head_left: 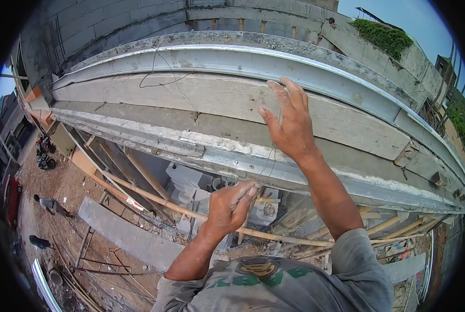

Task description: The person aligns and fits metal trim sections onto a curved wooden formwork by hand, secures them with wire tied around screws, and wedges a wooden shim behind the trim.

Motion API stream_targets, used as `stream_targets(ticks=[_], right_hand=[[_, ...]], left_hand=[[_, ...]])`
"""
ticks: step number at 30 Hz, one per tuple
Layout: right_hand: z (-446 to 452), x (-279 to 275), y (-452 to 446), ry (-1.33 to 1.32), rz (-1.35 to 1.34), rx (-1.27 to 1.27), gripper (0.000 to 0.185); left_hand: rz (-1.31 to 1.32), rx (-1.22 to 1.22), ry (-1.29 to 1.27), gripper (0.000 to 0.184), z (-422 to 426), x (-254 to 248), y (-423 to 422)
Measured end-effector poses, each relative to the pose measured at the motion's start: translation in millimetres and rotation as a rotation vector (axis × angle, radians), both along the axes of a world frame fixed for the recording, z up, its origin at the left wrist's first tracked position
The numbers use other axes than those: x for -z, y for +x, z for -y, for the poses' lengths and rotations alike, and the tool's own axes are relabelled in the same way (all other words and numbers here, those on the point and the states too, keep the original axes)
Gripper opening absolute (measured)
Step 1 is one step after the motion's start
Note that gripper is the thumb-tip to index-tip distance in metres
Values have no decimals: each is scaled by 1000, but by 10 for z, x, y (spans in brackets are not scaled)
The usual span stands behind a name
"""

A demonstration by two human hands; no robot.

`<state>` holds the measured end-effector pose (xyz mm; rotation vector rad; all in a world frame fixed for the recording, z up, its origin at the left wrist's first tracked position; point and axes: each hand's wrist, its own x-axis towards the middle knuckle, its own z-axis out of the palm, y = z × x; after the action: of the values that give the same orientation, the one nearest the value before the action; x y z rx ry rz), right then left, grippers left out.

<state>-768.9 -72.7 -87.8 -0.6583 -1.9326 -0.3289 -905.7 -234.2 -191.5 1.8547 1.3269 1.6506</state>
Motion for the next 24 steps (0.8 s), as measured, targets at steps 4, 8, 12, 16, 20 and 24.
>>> stream_targets(ticks=[4,8,12,16,20,24], right_hand=[[222,67,143,-147,560,-380,49],[945,-57,656,-316,819,-417,45],[1636,-184,1060,-711,1035,-517,23],[2032,-375,1431,-1045,1049,-553,17],[2569,-880,1574,-1072,999,-100,19],[3048,-1210,1541,-746,928,497,20]], left_hand=[[-4,8,-37,17,263,-39,-146],[-158,243,-77,15,323,61,-328],[-166,385,-105,25,161,-256,-430],[-117,195,144,30,-517,-888,-486],[-325,-112,530,50,-1312,-1692,-224],[-685,-391,900,64,-2361,-2117,-82]])
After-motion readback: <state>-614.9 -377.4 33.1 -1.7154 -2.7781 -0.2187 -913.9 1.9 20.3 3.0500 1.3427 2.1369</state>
